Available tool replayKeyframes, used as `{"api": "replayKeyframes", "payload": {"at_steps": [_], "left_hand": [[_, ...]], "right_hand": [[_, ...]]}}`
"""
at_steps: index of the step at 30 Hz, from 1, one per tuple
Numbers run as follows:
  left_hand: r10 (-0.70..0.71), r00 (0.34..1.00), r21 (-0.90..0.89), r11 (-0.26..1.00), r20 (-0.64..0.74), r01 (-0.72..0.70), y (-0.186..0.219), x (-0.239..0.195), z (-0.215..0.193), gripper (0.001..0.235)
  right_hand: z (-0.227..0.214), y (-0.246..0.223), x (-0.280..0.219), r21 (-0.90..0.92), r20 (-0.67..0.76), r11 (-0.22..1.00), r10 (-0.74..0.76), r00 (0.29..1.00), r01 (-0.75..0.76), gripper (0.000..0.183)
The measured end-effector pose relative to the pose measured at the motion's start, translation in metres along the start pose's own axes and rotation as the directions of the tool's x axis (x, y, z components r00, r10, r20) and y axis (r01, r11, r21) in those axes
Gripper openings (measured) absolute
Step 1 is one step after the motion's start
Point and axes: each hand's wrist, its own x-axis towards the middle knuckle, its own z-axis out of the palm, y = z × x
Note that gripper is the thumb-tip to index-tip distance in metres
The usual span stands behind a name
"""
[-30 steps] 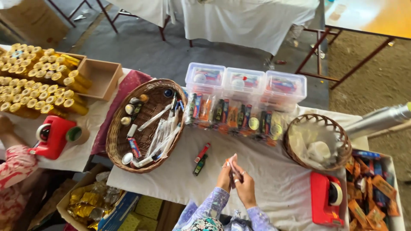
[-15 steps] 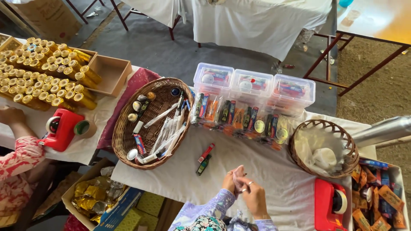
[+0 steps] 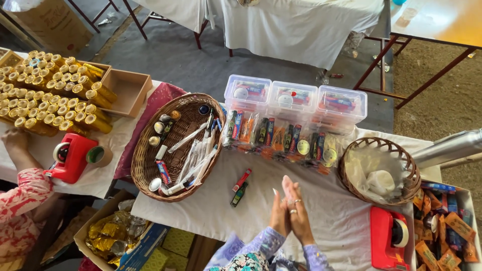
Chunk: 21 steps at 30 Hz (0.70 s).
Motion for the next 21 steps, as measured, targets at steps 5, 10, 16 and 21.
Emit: {"api": "replayKeyframes", "payload": {"at_steps": [5, 10, 16, 21], "left_hand": [[-0.016, 0.997, -0.142, 0.99, -0.07, 0.006, 0.035, 0.021, 0.009, 0.097], [-0.082, 0.987, 0.063, 0.994, -0.138, 0.092, 0.025, -0.009, 0.048, 0.085], [0.004, 0.997, 0.017, 1.0, -0.073, -0.002, 0.053, 0.023, 0.049, 0.086], [0.111, 0.993, 0.152, 0.983, -0.04, -0.103, 0.049, 0.041, 0.009, 0.051]], "right_hand": [[0.003, -0.066, -0.018, -0.125, 0.091, 0.991, -0.045, 0.995, 0.057, 0.051], [-0.008, -0.04, 0.015, -0.002, 0.016, 1.0, 0.005, 1.0, -0.005, 0.05], [-0.001, -0.043, -0.025, -0.107, -0.113, 0.993, -0.059, 0.992, 0.047, 0.051], [-0.016, -0.043, -0.033, 0.105, -0.259, 0.98, 0.193, 0.946, -0.171, 0.045]]}}
